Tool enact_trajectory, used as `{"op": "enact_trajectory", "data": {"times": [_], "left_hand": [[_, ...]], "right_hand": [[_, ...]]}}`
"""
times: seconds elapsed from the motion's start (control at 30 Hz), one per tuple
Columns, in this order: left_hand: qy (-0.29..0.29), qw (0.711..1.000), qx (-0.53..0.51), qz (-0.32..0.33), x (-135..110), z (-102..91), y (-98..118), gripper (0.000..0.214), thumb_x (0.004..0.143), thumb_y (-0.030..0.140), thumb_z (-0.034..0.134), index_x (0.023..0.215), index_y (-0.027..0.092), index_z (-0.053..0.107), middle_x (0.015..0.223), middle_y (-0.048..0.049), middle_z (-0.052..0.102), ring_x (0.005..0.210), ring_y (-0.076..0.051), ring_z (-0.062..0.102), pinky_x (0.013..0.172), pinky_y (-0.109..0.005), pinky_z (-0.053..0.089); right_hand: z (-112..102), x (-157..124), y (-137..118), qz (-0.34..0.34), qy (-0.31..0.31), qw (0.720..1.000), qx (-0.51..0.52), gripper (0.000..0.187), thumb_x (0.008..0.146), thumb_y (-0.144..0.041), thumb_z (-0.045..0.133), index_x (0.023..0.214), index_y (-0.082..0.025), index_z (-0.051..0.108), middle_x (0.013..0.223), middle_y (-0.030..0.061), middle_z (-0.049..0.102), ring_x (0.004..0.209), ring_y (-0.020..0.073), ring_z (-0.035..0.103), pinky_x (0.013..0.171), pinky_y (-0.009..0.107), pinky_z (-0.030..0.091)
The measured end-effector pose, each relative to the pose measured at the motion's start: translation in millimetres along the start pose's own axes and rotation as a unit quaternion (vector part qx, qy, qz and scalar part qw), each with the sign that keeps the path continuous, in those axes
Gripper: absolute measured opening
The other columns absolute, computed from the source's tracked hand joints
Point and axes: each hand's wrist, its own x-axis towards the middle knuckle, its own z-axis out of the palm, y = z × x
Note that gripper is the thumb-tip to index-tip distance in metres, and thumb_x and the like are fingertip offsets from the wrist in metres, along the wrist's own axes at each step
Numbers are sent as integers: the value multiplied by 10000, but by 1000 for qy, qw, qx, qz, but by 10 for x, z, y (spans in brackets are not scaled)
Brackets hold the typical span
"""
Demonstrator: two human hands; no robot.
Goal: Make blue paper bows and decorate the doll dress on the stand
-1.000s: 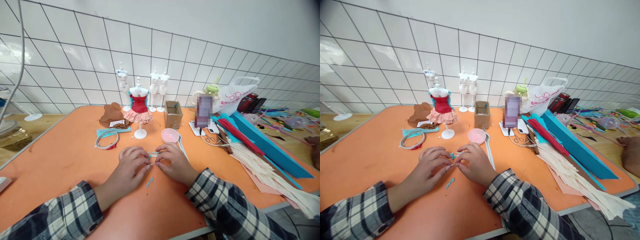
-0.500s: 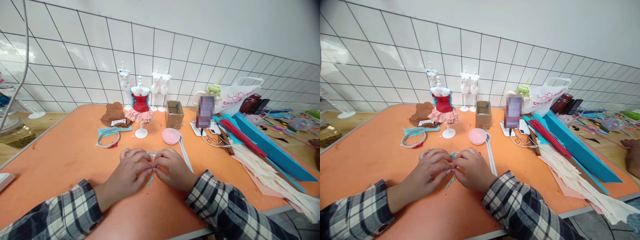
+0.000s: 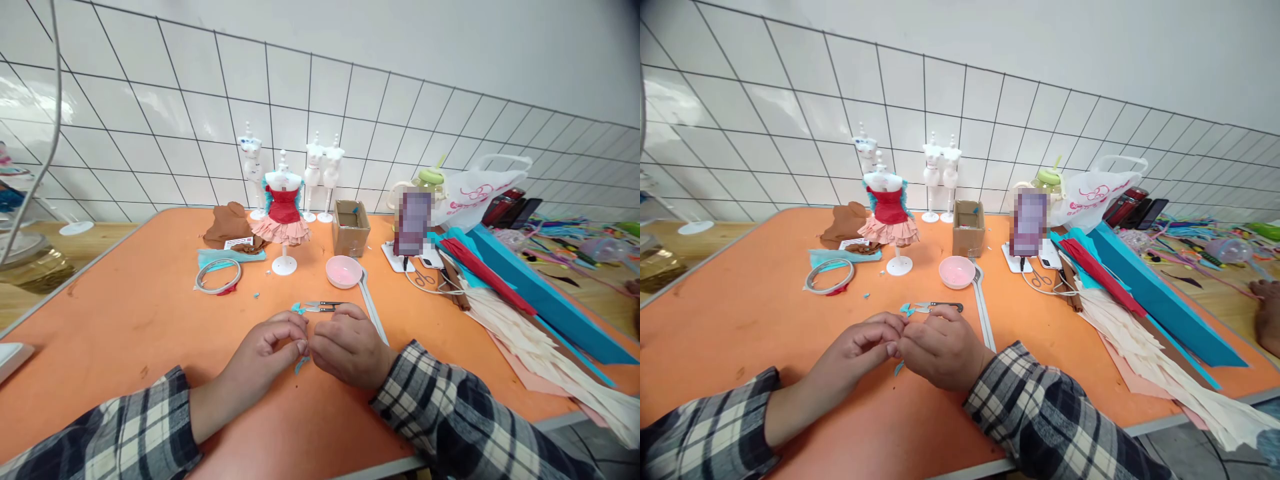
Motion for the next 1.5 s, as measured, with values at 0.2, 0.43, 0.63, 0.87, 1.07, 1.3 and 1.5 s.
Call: {"op": "enact_trajectory", "data": {"times": [0.2,0.43,0.63,0.87,1.07,1.3,1.5], "left_hand": [[-11,999,-40,-9,-19,16,9,217,850,231,527,652,209,612,788,-31,630,955,-197,599,881,-344,497],[-11,999,-30,-5,-19,41,-19,233,862,277,534,645,205,584,837,-42,646,992,-207,599,914,-360,491],[123,990,-27,-65,81,-135,-197,217,893,377,552,872,210,689,1068,-73,683,1123,-242,594,1004,-435,462],[-8,996,76,43,-19,-111,-213,594,910,419,554,1461,384,335,1623,-28,68,1475,-300,112,1152,-528,262],[-69,963,245,88,-84,0,-216,833,881,381,612,1518,384,75,1609,-78,-144,1466,-370,-67,1112,-631,225],[-54,940,319,105,-73,4,-263,878,842,325,662,1525,340,111,1610,-141,32,1458,-390,73,1080,-625,307],[-23,927,354,125,9,-149,-202,497,894,249,561,1381,289,472,1402,-108,480,1284,-297,408,1063,-519,359]], "right_hand": [[-32,64,-12,-29,27,999,-11,90,890,-164,545,856,-224,603,808,-6,671,661,119,557,807,326,440],[-31,54,0,-49,26,998,25,125,898,-153,509,864,-235,597,779,0,662,706,139,580,802,327,488],[-69,48,-125,-15,28,988,153,208,912,-175,512,1089,-264,575,941,35,660,786,153,624,870,336,499],[97,2,158,366,95,828,413,868,915,-387,542,1500,-299,-93,1364,138,495,1234,229,511,991,485,447],[150,32,175,422,90,697,573,990,823,-365,673,1505,-279,-38,872,-3,647,924,172,647,942,426,474],[137,40,192,468,84,684,554,905,769,-318,717,1484,-248,166,715,-62,606,749,134,631,859,367,493],[-35,-44,519,470,99,755,446,813,760,-304,696,1442,-233,259,721,-46,622,675,143,598,693,309,479]]}}
